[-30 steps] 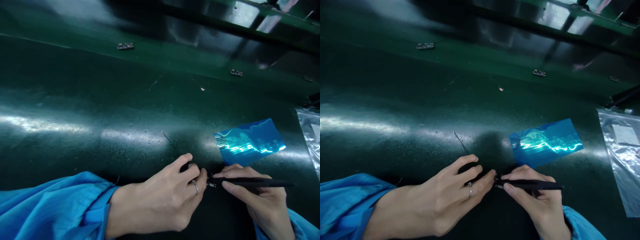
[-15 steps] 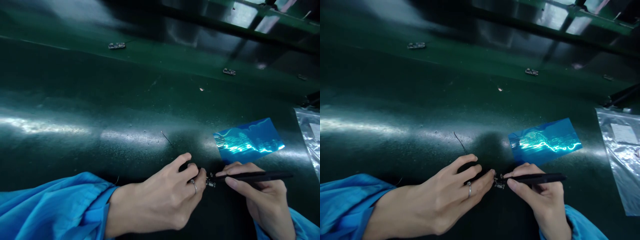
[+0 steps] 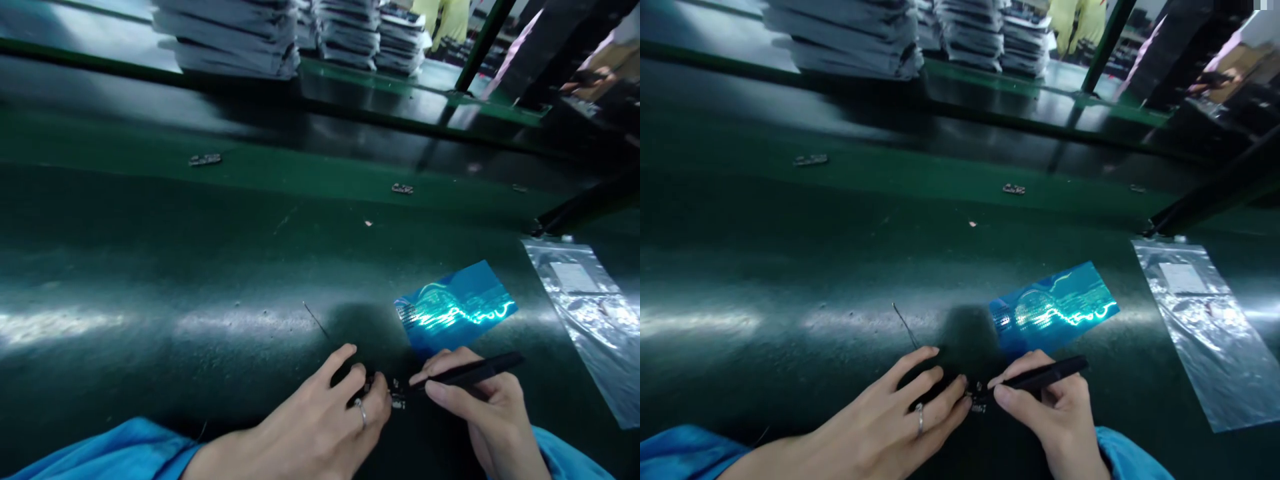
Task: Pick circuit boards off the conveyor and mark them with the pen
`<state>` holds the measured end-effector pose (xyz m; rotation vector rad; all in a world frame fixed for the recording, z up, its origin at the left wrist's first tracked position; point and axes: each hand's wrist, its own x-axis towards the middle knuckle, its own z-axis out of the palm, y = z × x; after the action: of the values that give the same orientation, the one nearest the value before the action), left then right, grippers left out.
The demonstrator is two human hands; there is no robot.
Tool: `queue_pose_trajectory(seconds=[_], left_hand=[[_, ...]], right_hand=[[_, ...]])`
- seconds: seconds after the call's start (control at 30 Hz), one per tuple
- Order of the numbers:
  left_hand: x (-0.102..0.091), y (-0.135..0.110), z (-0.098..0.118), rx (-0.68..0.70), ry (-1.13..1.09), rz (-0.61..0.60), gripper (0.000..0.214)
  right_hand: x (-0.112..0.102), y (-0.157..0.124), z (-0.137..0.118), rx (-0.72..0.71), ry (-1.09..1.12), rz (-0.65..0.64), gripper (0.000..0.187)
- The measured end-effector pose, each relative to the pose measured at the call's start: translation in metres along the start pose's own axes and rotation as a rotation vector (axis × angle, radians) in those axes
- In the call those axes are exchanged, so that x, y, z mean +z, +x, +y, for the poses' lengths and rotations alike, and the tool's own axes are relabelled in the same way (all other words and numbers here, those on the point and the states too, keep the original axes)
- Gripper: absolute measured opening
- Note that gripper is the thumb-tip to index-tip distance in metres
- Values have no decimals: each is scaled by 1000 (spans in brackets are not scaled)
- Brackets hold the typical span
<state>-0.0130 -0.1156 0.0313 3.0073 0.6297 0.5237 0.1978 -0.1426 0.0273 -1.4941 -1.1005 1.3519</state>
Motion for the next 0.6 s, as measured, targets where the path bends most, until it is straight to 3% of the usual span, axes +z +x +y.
queue_pose_trajectory(seconds=[0.2,0.47,0.6], left_hand=[[13,4,-5,-15,24,93,21],[16,8,-11,-18,108,167,30],[26,18,-28,4,104,139,29]], right_hand=[[-12,4,-5,22,90,134,15],[-59,22,8,-81,-14,191,22],[-77,31,21,-102,-61,168,23]])
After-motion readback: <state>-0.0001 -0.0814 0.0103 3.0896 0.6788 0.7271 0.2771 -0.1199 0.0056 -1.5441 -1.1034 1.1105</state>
